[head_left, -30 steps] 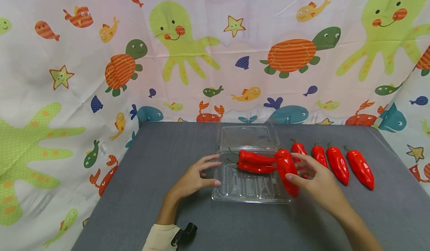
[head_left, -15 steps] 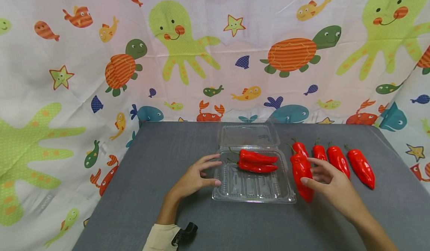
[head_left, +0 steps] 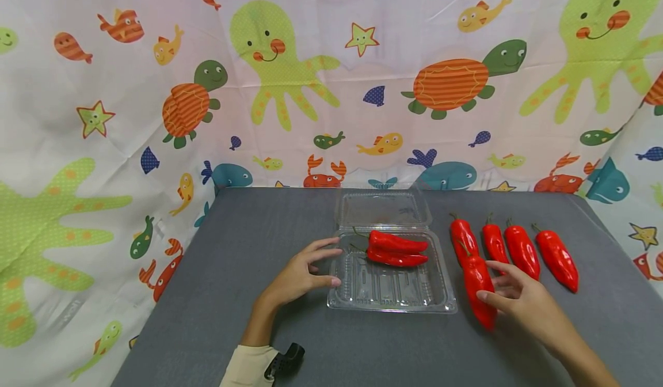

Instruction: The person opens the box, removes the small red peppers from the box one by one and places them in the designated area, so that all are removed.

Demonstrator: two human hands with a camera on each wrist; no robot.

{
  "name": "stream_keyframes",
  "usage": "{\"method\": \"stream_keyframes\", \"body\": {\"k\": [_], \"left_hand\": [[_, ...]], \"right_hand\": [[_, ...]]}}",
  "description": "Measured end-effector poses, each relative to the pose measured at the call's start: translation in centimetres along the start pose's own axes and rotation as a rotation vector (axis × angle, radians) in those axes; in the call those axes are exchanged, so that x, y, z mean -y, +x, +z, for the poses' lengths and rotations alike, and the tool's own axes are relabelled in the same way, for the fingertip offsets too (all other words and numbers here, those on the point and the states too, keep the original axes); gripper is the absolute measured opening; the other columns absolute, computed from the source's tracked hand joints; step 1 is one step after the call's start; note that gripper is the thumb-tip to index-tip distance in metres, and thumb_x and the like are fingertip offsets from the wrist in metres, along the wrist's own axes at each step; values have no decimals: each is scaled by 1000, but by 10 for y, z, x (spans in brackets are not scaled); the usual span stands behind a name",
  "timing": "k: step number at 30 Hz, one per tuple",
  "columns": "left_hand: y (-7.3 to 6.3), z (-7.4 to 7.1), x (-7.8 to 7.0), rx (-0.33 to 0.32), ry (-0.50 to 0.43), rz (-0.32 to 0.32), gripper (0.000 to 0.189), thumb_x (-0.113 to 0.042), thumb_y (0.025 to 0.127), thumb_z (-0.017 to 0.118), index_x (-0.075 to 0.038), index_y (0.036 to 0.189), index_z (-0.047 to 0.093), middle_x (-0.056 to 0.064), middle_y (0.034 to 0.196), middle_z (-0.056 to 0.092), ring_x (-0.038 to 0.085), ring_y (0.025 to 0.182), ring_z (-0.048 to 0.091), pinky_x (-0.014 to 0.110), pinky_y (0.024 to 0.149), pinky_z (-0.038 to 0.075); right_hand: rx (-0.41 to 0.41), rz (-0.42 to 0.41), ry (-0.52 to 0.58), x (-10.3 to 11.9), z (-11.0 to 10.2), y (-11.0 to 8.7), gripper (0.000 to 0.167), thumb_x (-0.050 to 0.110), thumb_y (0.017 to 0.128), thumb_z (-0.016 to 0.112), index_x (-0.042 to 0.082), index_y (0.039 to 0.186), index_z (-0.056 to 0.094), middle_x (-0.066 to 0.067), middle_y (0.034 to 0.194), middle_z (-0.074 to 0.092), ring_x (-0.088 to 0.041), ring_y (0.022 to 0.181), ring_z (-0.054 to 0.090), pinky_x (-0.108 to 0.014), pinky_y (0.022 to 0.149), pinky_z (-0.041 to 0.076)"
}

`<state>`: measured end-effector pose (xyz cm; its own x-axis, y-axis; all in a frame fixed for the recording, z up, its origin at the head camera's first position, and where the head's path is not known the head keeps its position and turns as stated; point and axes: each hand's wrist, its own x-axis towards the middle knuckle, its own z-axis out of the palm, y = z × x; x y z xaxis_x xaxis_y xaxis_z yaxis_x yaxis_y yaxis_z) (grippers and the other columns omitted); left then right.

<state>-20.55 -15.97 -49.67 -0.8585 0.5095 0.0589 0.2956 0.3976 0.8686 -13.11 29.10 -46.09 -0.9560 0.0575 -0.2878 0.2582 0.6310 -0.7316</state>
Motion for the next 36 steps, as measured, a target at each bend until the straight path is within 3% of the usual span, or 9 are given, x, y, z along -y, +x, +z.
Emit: {"method": "stream_keyframes", "body": {"k": [21, 36], "left_hand": [[0, 1, -1, -2, -9, 3, 65, -31, 92, 84, -14, 150, 61, -9, 167, 41, 24, 154, 37, 61, 110, 45], [-1, 0, -1, 2, 2, 4, 65, -30, 92, 84, -14, 151, 61, -9, 167, 40, 24, 154, 37, 58, 109, 46]], "right_hand": [[104, 52, 31, -25, 5, 2, 91, 39, 92, 83, -2, 159, 36, -14, 114, 68, -19, 89, 68, -37, 74, 63], [90, 21, -62, -25, 7, 0, 86, 39, 94, 80, -4, 156, 40, -10, 106, 68, -18, 82, 66, -34, 69, 60]]}}
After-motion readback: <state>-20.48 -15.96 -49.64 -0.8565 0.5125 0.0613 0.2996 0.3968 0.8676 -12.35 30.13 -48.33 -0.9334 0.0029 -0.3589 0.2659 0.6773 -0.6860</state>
